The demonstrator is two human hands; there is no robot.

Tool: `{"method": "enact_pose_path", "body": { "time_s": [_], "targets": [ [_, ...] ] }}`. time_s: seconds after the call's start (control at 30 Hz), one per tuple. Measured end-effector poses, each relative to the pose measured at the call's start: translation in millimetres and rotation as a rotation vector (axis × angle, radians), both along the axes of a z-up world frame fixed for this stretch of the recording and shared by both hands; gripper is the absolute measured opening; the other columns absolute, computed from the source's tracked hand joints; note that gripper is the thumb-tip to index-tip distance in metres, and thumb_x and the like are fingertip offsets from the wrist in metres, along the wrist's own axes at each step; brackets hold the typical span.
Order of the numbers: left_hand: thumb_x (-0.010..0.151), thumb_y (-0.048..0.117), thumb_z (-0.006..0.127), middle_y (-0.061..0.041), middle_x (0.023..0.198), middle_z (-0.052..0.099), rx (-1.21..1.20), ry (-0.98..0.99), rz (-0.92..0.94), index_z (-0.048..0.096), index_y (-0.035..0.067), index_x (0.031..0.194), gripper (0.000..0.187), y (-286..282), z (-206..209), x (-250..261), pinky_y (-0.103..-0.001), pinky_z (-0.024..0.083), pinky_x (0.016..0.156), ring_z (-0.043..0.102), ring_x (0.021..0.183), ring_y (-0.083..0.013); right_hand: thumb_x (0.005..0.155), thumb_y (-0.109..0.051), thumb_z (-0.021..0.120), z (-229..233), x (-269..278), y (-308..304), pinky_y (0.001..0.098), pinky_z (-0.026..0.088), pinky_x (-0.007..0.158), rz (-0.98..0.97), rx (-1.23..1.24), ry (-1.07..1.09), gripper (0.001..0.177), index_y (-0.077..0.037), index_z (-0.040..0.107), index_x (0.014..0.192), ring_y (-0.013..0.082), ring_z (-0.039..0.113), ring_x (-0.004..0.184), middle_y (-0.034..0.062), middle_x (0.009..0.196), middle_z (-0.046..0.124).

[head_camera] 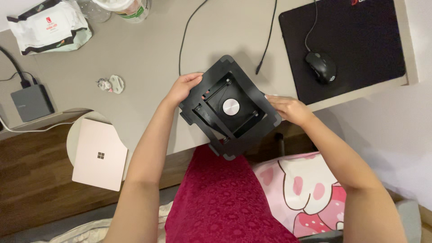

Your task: The person wipes the exterior of a pink laptop with a wipe, then cleans the surfaces of a black laptop stand, and finishes by wiping a computer mouse.

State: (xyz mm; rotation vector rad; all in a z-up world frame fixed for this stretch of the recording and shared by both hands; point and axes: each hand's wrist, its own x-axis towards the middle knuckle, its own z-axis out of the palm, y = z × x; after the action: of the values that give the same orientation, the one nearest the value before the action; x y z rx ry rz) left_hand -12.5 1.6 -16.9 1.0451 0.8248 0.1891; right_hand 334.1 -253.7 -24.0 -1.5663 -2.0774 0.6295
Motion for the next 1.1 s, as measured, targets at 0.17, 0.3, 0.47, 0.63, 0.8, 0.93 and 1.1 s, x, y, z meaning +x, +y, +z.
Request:
{"method": "enact_pose_path", "body": {
  "time_s": [0.17,0.3,0.47,0.63,0.8,0.93,1.1],
  "targets": [
    [0.107,0.022,0.053,-0.008,0.093,0.076,0.032,0.018,-0.001,0.069,0.004,0.129,0.033,1,-3,1,-0.030,0.059,0.070,0.071,0.074,-0.0158,0.083,0.000,0.072,-2,-10,28,0.0369,0.056,0.104,-0.028,0.084,0.028,0.039,-0.005,0.071,0.122,0.0285,0.067,0.124,0.0089,0.137,0.066],
    [0.107,0.023,0.053,-0.008,0.092,0.076,0.021,0.015,0.010,0.068,0.005,0.130,0.033,1,-10,0,-0.030,0.061,0.069,0.072,0.074,-0.0152,0.083,-0.005,0.071,0,-11,55,0.0381,0.054,0.100,0.033,0.028,-0.071,0.039,-0.005,0.071,0.122,0.0305,0.065,0.120,0.0121,0.137,0.066],
    [0.106,0.022,0.054,-0.010,0.092,0.076,0.019,-0.037,0.023,0.067,0.004,0.130,0.033,2,-19,-2,-0.031,0.060,0.067,0.071,0.073,-0.0163,0.078,0.002,0.063,-10,-12,91,0.0374,0.052,0.107,0.239,0.123,-0.160,0.045,-0.005,0.070,0.122,0.0308,0.059,0.135,0.0128,0.140,0.065],
    [0.107,0.023,0.054,-0.009,0.092,0.077,0.031,-0.009,0.006,0.067,0.004,0.133,0.034,1,-21,0,-0.030,0.059,0.067,0.069,0.070,-0.0150,0.084,-0.002,0.064,-20,-17,127,0.0412,0.049,0.107,0.274,0.149,-0.128,0.036,-0.002,0.069,0.120,0.0347,0.053,0.139,0.0149,0.135,0.066],
    [0.105,0.022,0.055,-0.008,0.093,0.077,0.039,-0.018,0.018,0.066,0.005,0.133,0.035,1,-14,0,-0.030,0.060,0.067,0.071,0.074,-0.0141,0.083,-0.002,0.063,-22,-22,149,0.0406,0.052,0.105,0.289,0.234,-0.124,0.038,-0.001,0.069,0.121,0.0319,0.054,0.138,0.0144,0.135,0.066],
    [0.105,0.023,0.055,-0.008,0.091,0.076,0.015,0.007,0.028,0.066,0.004,0.133,0.035,-2,-12,0,-0.030,0.059,0.067,0.070,0.072,-0.0136,0.081,-0.001,0.065,-16,-22,141,0.0404,0.055,0.095,0.291,0.170,-0.175,0.032,-0.004,0.072,0.112,0.0323,0.056,0.137,0.0126,0.131,0.069],
    [0.106,0.022,0.054,-0.007,0.092,0.076,0.051,-0.033,0.007,0.066,0.004,0.133,0.034,-1,-14,0,-0.029,0.059,0.068,0.070,0.074,-0.0130,0.075,0.000,0.069,-4,-9,85,0.0405,0.054,0.105,0.280,0.165,-0.057,0.033,-0.003,0.072,0.108,0.0330,0.059,0.133,0.0135,0.123,0.071]
  ]
}}
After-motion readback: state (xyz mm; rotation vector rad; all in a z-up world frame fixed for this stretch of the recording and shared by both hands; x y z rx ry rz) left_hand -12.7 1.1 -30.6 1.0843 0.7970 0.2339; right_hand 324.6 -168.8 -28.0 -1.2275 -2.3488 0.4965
